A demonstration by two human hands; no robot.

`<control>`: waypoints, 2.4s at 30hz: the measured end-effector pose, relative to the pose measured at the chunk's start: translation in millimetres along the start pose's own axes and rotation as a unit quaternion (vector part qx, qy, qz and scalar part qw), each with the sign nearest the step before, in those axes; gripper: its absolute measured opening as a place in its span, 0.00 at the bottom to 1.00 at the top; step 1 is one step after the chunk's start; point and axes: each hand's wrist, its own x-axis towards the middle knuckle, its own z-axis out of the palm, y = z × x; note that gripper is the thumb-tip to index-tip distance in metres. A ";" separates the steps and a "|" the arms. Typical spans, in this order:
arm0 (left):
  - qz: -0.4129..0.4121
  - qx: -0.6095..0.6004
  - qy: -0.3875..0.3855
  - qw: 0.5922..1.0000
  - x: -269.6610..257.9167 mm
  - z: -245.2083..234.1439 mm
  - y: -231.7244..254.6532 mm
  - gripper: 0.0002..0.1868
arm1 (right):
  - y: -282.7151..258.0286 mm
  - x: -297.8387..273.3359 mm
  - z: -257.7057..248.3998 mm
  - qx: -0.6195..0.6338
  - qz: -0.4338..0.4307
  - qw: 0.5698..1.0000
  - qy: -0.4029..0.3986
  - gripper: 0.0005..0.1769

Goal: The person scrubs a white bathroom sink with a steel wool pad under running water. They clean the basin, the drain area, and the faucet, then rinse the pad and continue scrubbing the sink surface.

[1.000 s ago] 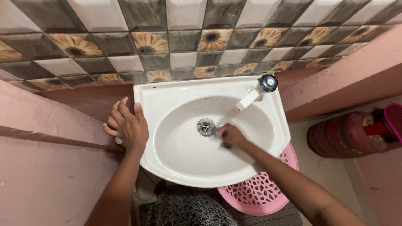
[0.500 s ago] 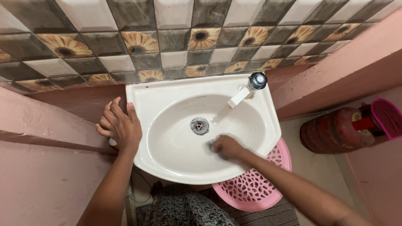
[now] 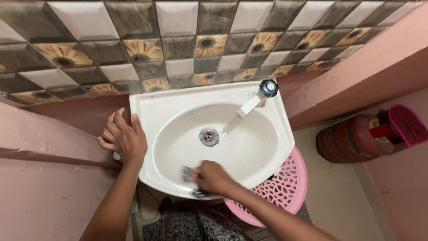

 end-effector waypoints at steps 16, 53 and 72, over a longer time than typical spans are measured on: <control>0.002 0.004 0.008 1.000 0.5 1.6 -7.9 0.28 | 31.5 -18.3 30.4 -0.068 -0.151 0.973 0.163 0.13; -0.011 0.002 -0.005 1.000 6.5 1.3 -7.5 0.30 | -35.8 146.0 12.9 0.107 -0.289 0.855 0.418 0.16; -0.011 0.008 -0.007 1.000 4.3 0.8 -7.8 0.30 | -14.2 110.4 17.8 0.208 -0.030 0.974 -0.084 0.14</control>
